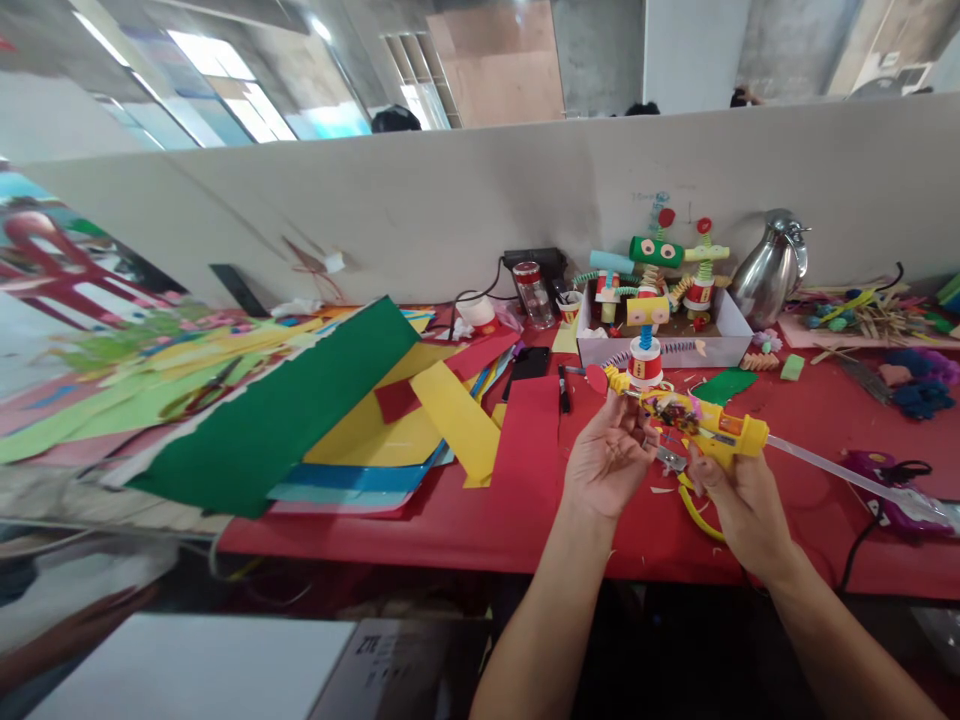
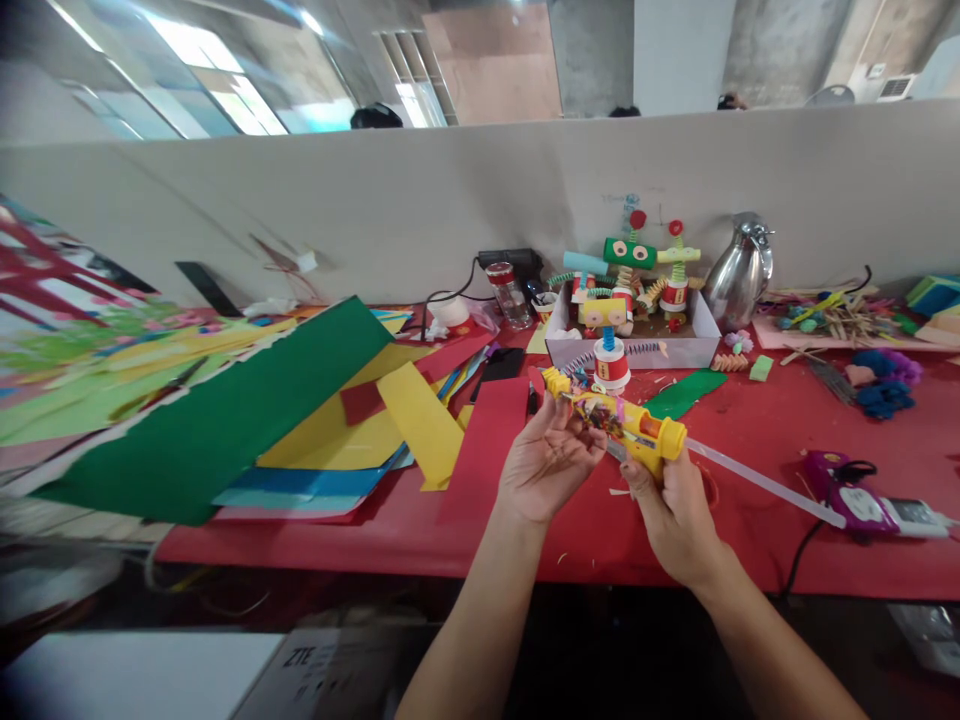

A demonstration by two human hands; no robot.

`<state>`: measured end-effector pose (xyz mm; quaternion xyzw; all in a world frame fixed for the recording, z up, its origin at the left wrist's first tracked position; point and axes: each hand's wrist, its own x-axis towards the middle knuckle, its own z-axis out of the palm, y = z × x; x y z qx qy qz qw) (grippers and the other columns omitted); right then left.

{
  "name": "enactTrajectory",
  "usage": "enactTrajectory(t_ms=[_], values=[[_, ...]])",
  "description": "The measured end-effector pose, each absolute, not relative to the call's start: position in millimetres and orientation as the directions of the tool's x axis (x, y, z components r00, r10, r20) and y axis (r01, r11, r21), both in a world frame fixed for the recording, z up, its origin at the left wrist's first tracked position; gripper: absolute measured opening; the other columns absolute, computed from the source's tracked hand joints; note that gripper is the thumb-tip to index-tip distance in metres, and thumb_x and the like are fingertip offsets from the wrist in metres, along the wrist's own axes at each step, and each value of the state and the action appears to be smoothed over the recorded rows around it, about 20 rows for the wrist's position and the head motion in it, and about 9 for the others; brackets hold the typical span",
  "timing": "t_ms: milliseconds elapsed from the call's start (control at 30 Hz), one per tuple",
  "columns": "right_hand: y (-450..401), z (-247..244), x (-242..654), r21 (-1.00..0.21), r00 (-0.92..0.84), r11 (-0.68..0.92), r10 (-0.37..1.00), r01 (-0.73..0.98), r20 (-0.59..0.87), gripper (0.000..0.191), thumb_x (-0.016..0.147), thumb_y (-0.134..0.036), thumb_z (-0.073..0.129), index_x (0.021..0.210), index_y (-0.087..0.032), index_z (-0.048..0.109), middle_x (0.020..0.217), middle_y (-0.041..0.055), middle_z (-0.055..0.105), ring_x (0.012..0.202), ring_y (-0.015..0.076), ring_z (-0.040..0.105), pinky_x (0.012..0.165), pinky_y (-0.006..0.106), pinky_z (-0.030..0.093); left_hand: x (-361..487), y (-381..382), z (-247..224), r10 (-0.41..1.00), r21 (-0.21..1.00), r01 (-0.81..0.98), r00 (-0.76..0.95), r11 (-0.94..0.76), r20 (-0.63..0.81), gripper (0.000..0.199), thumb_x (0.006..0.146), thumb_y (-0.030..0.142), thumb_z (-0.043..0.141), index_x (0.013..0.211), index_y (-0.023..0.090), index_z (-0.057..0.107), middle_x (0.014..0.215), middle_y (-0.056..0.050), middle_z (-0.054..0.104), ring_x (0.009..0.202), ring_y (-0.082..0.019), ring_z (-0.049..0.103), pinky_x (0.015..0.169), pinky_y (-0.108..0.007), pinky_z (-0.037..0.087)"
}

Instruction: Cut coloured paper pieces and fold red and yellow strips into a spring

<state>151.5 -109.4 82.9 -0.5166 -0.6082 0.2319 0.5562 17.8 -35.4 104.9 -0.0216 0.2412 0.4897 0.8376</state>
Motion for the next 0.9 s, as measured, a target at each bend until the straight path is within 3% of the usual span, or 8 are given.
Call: enactTrajectory(t_ms=[267, 500, 700, 900], values=[[-108.6, 88.1, 149.9, -0.847, 0.148, 0.383, 0.875, 0.369, 0.461, 0.027, 0.094, -0.047, 0.049, 0.08, -0.024, 0.05, 0.061, -0.0028, 0.046, 0.054, 0.0133, 0.045, 0.055, 0.028, 0.046, 16.6, -36.0, 103.1, 0.817, 0.209, -0.83, 0.405, 0.516, -0.41, 0.01, 0.077, 0.022, 0.074, 0.069, 0.018, 0.07, 0.068, 0.001, 0.067, 0.065, -0.009, 0.059, 0.067, -0.024, 0.044], [-109.6, 83.5, 155.7, -0.894, 0.193, 0.282, 0.912, 0.349, 0.363, 0.023, 0.092, -0.045, 0.053, 0.089, -0.022, 0.054, 0.062, -0.0026, 0.052, 0.054, 0.0134, 0.049, 0.051, 0.027, 0.044, 15.4, -36.3, 102.2, 0.813, 0.216, -0.817, 0.428, 0.535, -0.395, 0.008, 0.078, 0.022, 0.074, 0.072, 0.018, 0.07, 0.074, 0.001, 0.068, 0.069, -0.01, 0.06, 0.069, -0.024, 0.043], [-110.7, 89.5, 152.5, -0.864, 0.175, 0.341, 0.888, 0.372, 0.426, 0.025, 0.091, -0.048, 0.053, 0.087, -0.024, 0.057, 0.061, -0.0022, 0.049, 0.054, 0.0151, 0.047, 0.054, 0.03, 0.046, 15.7, -36.1, 102.9, 0.827, 0.232, -0.827, 0.402, 0.512, -0.393, 0.01, 0.077, 0.02, 0.074, 0.068, 0.019, 0.069, 0.069, 0.001, 0.067, 0.067, -0.01, 0.059, 0.069, -0.025, 0.044], [-110.3, 84.7, 156.2, -0.895, 0.202, 0.281, 0.909, 0.347, 0.364, 0.023, 0.091, -0.044, 0.054, 0.086, -0.022, 0.055, 0.063, -0.0024, 0.052, 0.055, 0.0136, 0.05, 0.055, 0.028, 0.045, 15.2, -37.1, 105.1, 0.815, 0.215, -0.824, 0.412, 0.524, -0.408, 0.005, 0.079, 0.021, 0.072, 0.074, 0.019, 0.071, 0.075, 0.0, 0.069, 0.071, -0.011, 0.061, 0.069, -0.025, 0.043]])
